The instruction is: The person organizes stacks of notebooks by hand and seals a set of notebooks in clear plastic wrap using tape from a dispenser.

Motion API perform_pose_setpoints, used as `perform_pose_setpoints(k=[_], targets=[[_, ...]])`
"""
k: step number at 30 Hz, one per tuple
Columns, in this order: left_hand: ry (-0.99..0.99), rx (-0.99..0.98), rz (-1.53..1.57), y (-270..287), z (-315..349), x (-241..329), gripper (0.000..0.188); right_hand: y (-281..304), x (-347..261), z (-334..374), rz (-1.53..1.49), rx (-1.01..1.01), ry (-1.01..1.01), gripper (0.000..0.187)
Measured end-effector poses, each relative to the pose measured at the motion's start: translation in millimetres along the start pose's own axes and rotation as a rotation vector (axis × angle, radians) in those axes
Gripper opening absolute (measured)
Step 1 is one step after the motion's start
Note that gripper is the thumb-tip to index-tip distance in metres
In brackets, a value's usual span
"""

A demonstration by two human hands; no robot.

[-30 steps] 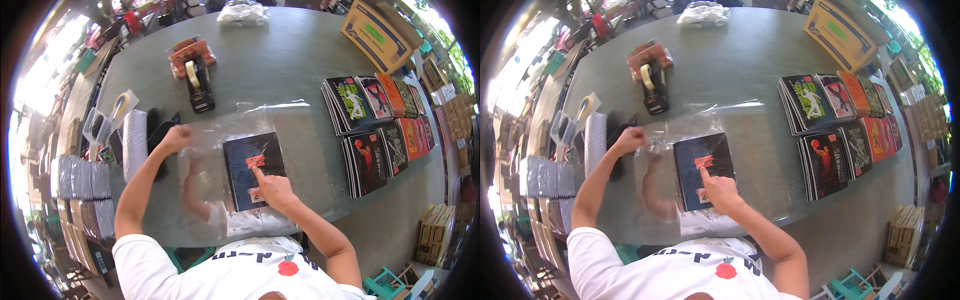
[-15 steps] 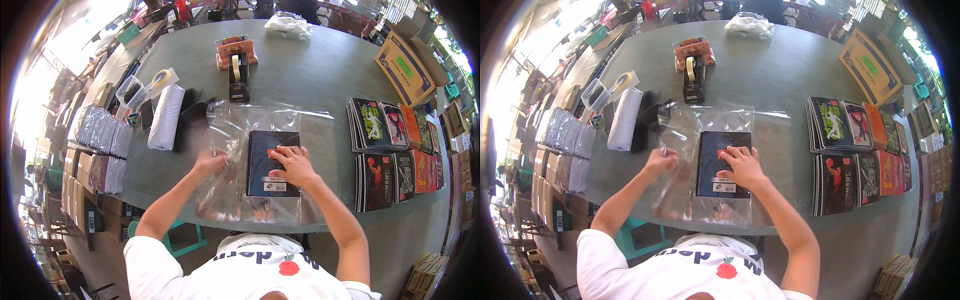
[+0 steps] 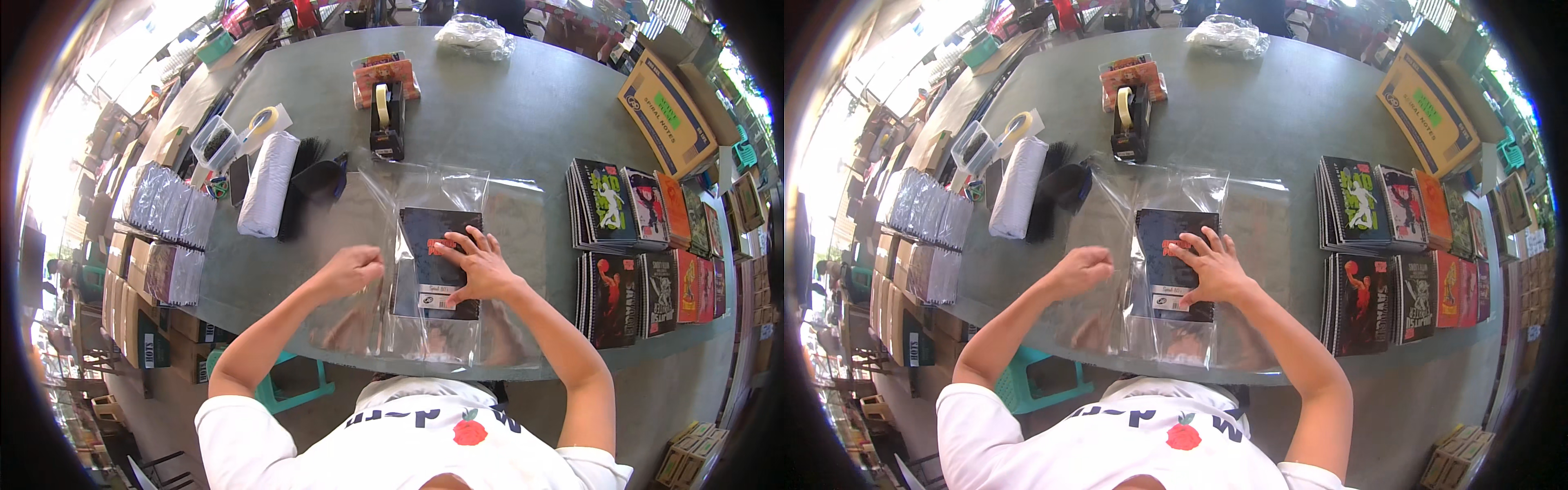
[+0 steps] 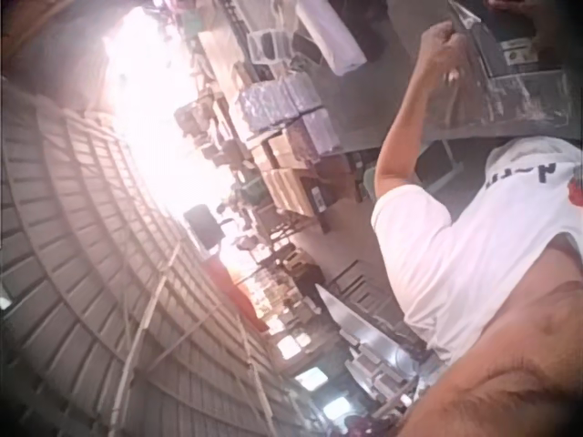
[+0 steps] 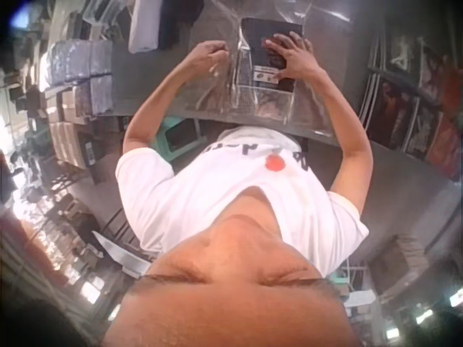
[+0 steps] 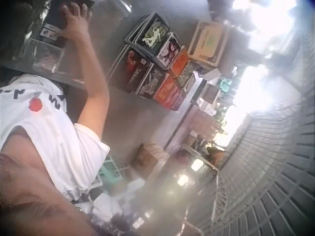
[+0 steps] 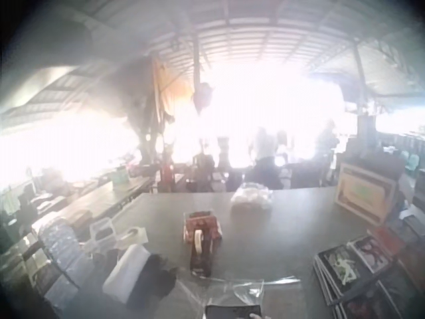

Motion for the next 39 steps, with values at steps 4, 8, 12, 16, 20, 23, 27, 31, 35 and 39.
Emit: perform_pose_setpoints(k=[4,8,12,16,20,23,27,31,35,39], targets=[[-0.384,0.066,-0.063,-27,-31,58,0.032,-4,6,0,-0.055,-0.008,-0.01,0.106],[-0.165,0.416,-0.212,-15,-29,46,0.054,-4,4,2,-0.148,-0.018,-0.021,0.106],[-0.196,0.456,-0.42,-2,-59,76,0.064,6,-2,1,-0.086,-0.101,-0.06,0.107],[-0.225,0.456,-0.512,-13,-78,8,0.05,4,-4,0,-0.042,-0.107,-0.073,0.109],[-0.019,0.445,-0.114,32,-11,-21,0.053,-2,9,2,-0.109,-0.056,-0.099,0.112],[0.254,0.423,0.105,65,17,-79,0.05,-1,3,1,-0.119,-0.065,-0.061,0.112],[-0.039,0.715,-0.091,45,6,-66,0.024,-5,6,1,-0.126,-0.058,-0.068,0.11],[-0.598,0.69,-0.696,-7,28,-17,0.021,-3,7,1,-0.106,-0.038,-0.063,0.107],[-0.363,0.217,-0.71,-36,41,-26,0.034,-3,7,4,-0.073,0.014,-0.073,0.107],[-0.679,0.678,-0.691,-40,68,33,0.026,1,8,9,-0.129,0.006,-0.066,0.083]])
Point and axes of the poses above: each hand's wrist, its own z-axis away from the middle knuckle, its own y-axis out of the back of the hand, x = y × z, the point moved 5 cm from there along -z, towards the middle knuckle, and after that the axes turned 7 degrees about -y, right-handed, at the moved point
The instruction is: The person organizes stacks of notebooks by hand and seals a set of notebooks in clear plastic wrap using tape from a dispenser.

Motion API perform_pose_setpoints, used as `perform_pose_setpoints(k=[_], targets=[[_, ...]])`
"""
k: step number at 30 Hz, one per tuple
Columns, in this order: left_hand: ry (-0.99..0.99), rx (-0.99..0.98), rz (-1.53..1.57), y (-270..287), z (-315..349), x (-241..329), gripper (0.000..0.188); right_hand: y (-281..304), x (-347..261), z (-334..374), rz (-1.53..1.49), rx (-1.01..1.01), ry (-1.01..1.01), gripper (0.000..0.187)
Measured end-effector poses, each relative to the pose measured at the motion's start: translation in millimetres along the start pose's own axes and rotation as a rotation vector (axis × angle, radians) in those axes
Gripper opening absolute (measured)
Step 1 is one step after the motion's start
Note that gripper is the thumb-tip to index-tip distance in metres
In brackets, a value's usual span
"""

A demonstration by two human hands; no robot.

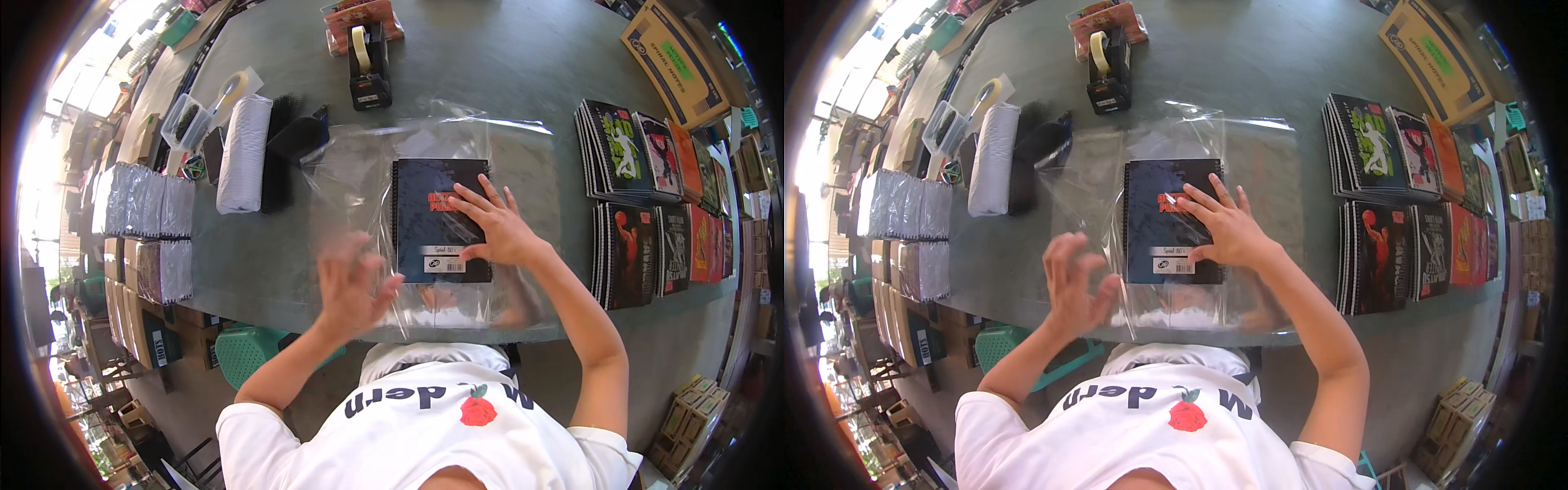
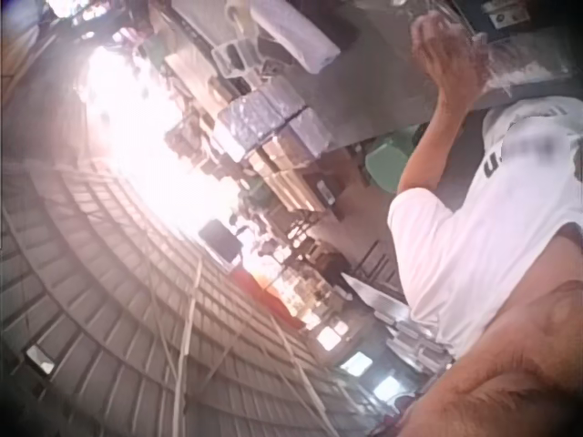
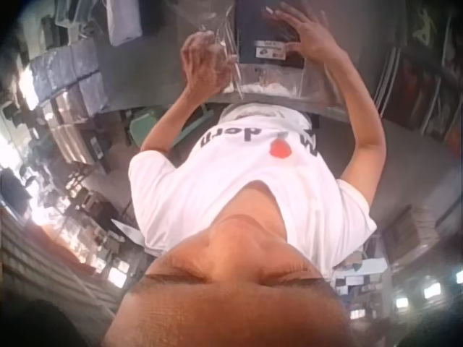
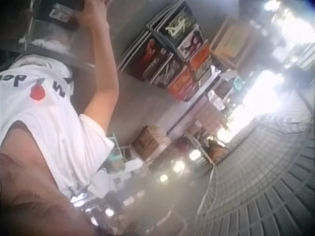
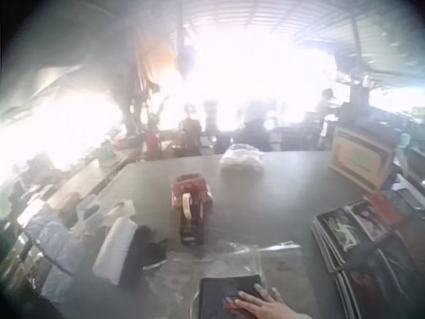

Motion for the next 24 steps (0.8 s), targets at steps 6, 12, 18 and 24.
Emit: perform_pose_setpoints(k=[6,12,18,24], targets=[[-0.107,-0.609,0.403,-56,62,12,0.028,11,38,34,-0.527,0.291,0.079,0.01],[0.229,-0.331,0.367,-45,60,-36,0.035,-15,115,83,-1.762,0.378,-0.407,0.038],[0.095,-0.377,0.3,-88,54,-44,0.044,-4,99,72,-0.759,0.297,-0.734,0.081],[0.085,-0.414,0.39,-97,52,-55,0.038,-4,95,80,-1.209,0.271,-0.732,0.089]])
Point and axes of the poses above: each hand's wrist, its own z-axis away from the middle knuckle, its own y-axis out of the back of the hand, x = y × z, the point moved 5 cm from there along -z, towards the middle knuckle, and after that the axes turned 7 degrees about -y, right-handed, at the moved point
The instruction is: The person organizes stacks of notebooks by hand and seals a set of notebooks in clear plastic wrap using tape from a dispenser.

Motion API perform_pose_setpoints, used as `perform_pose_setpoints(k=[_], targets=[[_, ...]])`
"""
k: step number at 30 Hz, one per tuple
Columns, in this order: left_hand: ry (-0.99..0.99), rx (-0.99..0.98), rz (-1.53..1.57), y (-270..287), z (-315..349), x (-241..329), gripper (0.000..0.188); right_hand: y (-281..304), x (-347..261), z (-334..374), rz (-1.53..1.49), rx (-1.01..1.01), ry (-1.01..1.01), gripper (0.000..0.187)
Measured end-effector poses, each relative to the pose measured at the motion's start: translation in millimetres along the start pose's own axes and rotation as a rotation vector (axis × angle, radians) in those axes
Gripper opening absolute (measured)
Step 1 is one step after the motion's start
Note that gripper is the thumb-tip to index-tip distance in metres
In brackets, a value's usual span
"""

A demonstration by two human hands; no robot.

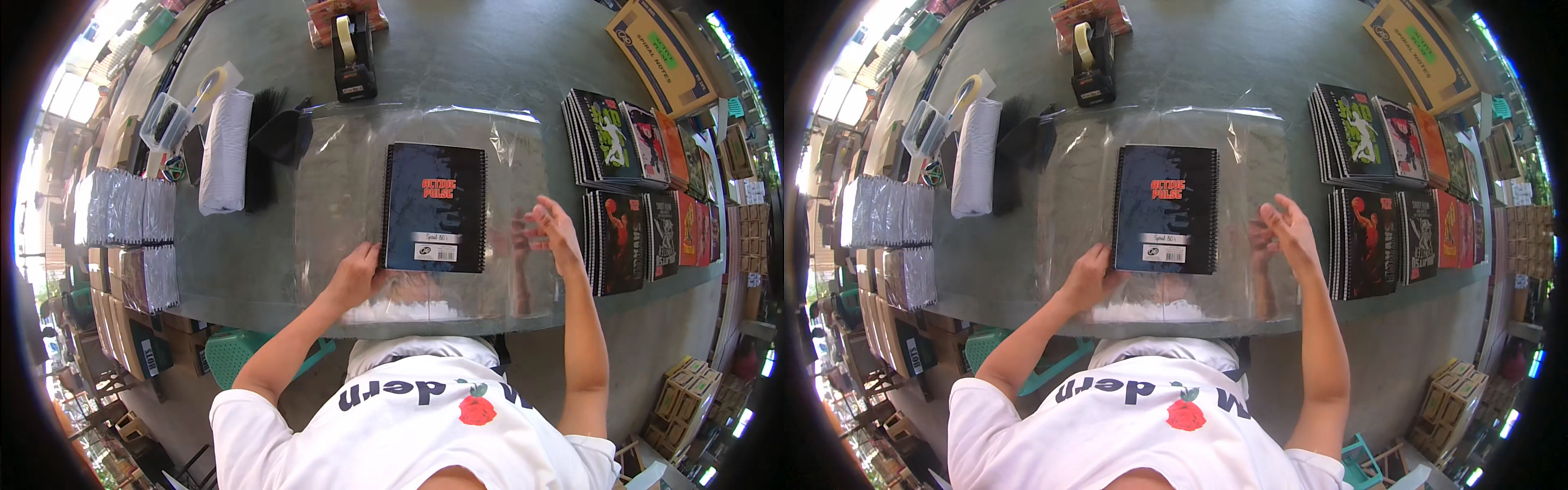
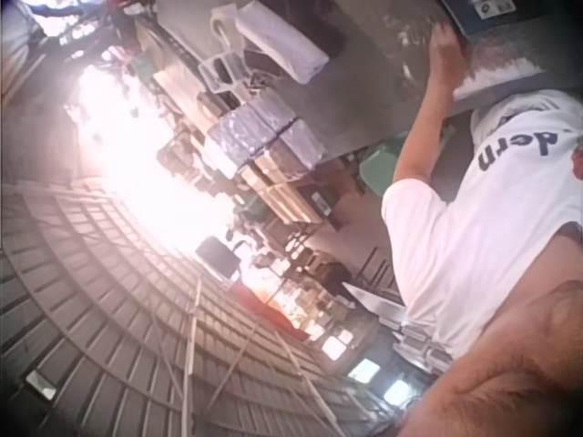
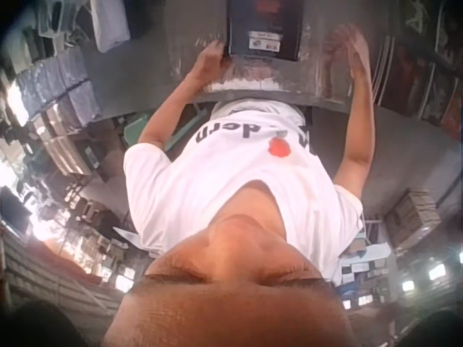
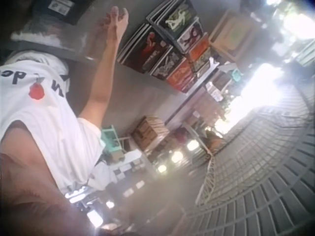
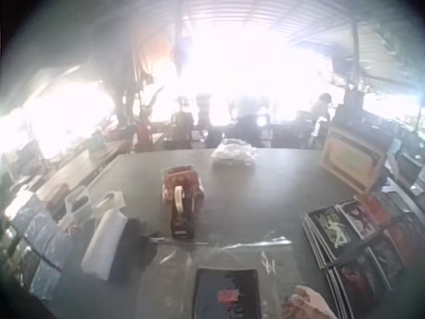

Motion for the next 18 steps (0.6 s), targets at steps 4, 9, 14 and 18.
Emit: perform_pose_setpoints(k=[4,9,14,18], targets=[[-0.023,0.002,-0.029,-1,0,-6,0.042,-26,-14,3,0.384,0.236,0.207,0.088],[0.011,0.052,-0.065,1,0,-2,0.028,-17,7,-11,0.909,0.258,0.096,0.038],[-0.035,0.096,-0.128,-3,2,0,0.025,-15,-33,19,0.732,0.135,0.037,0.029],[-0.014,0.004,-0.148,-4,-1,-1,0.023,-36,-57,38,0.705,0.024,0.128,0.028]])
Point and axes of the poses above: each hand's wrist, its own z-axis away from the middle knuckle, its own y-axis out of the back of the hand, x = y × z, the point moved 5 cm from there along -z, towards the middle knuckle, and after that the axes turned 7 degrees about -y, right-handed, at the moved point
